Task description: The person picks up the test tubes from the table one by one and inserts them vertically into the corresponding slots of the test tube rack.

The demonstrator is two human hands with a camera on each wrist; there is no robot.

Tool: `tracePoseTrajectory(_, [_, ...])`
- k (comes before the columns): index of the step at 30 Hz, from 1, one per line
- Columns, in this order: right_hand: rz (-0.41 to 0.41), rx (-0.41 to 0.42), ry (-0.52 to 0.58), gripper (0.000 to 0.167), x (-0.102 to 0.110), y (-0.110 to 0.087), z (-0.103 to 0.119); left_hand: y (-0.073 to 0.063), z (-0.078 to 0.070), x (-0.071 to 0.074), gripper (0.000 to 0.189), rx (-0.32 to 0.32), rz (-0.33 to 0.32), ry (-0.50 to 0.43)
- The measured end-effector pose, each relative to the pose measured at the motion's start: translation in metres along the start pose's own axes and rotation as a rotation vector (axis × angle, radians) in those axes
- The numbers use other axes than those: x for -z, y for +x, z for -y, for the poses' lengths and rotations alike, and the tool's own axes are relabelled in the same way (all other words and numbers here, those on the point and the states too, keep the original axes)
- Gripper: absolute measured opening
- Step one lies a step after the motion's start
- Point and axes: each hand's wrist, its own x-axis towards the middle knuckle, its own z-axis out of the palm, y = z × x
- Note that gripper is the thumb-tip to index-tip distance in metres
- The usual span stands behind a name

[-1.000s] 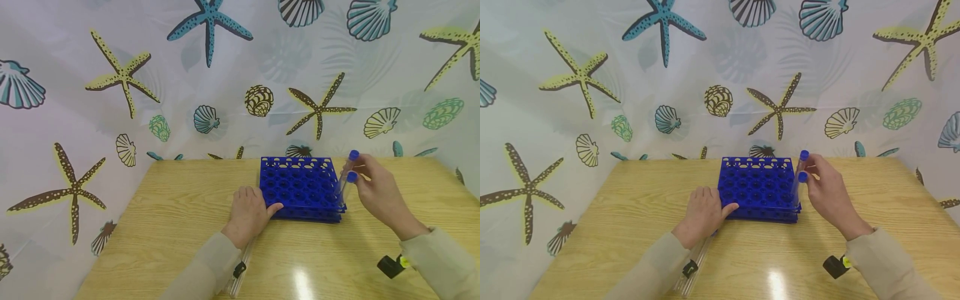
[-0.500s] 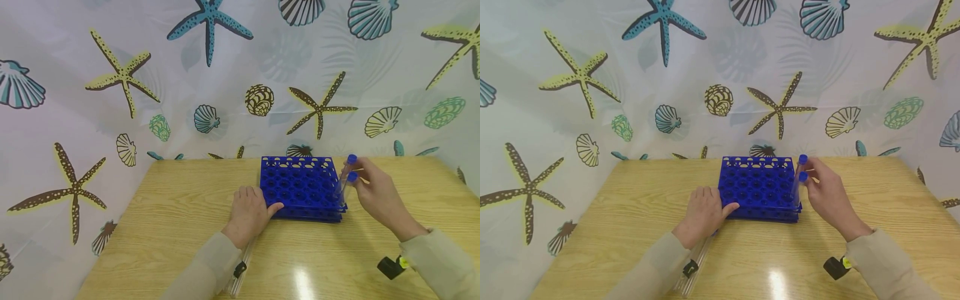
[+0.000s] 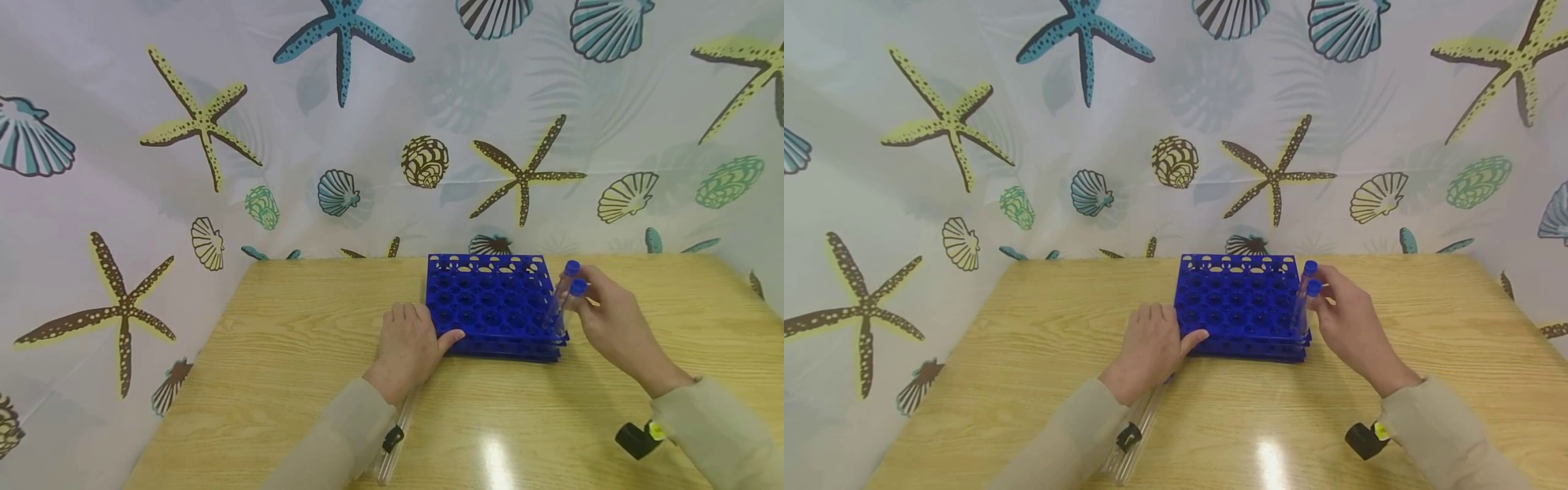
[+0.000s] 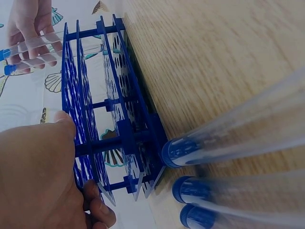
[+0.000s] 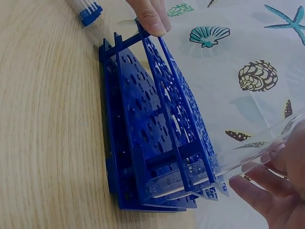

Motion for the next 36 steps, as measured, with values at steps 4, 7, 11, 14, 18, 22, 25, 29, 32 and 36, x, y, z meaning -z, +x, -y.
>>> tracePoseTrajectory(4, [-0.001,0.002,-0.009,0.020,-0.001,0.001,0.000,0.002,0.000,0.000,0.074,0.002,0.032,-0.007])
tracePoseTrajectory(7, [0.007,-0.007,-0.023,0.018,-0.001,0.001,0.001,0.003,0.000,0.000,0.075,0.003,0.052,-0.007])
tracePoseTrajectory(11, [0.029,-0.018,-0.032,0.015,0.001,0.001,0.002,0.003,0.000,0.001,0.075,0.002,0.066,-0.011])
tracePoseTrajectory(14, [0.053,-0.021,-0.043,0.015,0.003,0.002,0.002,0.003,0.000,0.000,0.075,0.002,0.070,-0.018])
tracePoseTrajectory(18, [0.087,-0.025,-0.059,0.013,0.006,0.003,0.001,0.002,0.001,0.000,0.075,0.003,0.058,-0.014])
tracePoseTrajectory(22, [0.119,-0.022,-0.064,0.009,0.007,0.001,-0.003,0.001,0.000,0.000,0.074,0.006,0.045,-0.017])
tracePoseTrajectory(25, [0.161,-0.039,-0.065,0.008,0.008,-0.002,-0.007,0.000,-0.001,-0.001,0.074,0.009,0.036,-0.031])
tracePoseTrajectory(29, [0.265,-0.115,-0.045,0.009,0.009,-0.006,-0.011,0.000,-0.001,-0.001,0.074,0.010,0.033,-0.032])
tracePoseTrajectory(32, [0.341,-0.158,-0.037,0.012,0.009,-0.009,-0.014,0.000,-0.001,-0.001,0.073,0.008,0.031,-0.019])
tracePoseTrajectory(36, [0.392,-0.154,-0.055,0.017,0.008,-0.014,-0.015,0.001,-0.002,-0.002,0.073,0.009,0.026,-0.017])
